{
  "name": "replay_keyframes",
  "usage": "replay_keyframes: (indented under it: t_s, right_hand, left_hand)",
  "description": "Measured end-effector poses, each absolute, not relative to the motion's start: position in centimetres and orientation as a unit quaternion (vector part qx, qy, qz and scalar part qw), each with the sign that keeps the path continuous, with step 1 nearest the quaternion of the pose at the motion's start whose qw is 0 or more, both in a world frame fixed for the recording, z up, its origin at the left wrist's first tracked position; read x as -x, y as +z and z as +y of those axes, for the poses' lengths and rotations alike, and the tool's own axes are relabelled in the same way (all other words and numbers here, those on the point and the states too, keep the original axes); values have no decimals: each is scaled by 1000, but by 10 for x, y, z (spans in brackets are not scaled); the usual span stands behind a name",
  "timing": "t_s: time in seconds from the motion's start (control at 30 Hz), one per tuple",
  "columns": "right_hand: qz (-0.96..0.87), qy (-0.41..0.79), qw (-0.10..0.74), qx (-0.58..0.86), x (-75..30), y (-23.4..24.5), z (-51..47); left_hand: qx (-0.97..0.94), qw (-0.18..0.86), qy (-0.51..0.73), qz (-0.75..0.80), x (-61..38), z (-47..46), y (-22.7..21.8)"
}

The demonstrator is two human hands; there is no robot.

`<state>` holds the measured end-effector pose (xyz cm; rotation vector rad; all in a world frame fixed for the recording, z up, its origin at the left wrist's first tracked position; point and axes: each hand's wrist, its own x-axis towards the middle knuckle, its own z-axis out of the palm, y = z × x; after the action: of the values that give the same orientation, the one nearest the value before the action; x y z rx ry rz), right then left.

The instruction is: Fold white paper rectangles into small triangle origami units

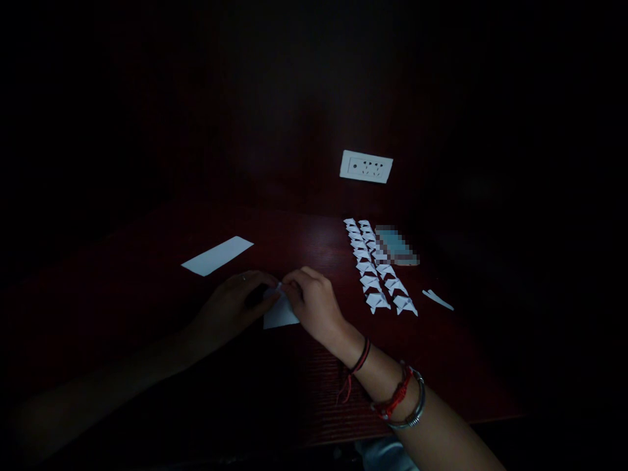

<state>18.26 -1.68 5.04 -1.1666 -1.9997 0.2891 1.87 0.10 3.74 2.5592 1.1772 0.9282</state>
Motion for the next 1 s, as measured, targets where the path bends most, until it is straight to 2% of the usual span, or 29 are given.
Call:
replay_keyframes:
  t_s: [0.27, 0.47, 0.6, 1.0]
  right_hand:
    - [-798, 107, 394, 443, -184, 50, -17]
    - [-801, 109, 396, 436, -185, 51, -17]
    - [-793, 130, 407, 434, -185, 49, -13]
    - [-806, 143, 375, 436, -186, 44, -9]
  left_hand:
    - [-866, 87, 311, 383, -18, -1, 38]
    - [-825, 157, 332, 429, -19, -4, 43]
    - [-833, 186, 329, 405, -19, -3, 43]
    - [-829, 169, 331, 419, -17, -1, 41]
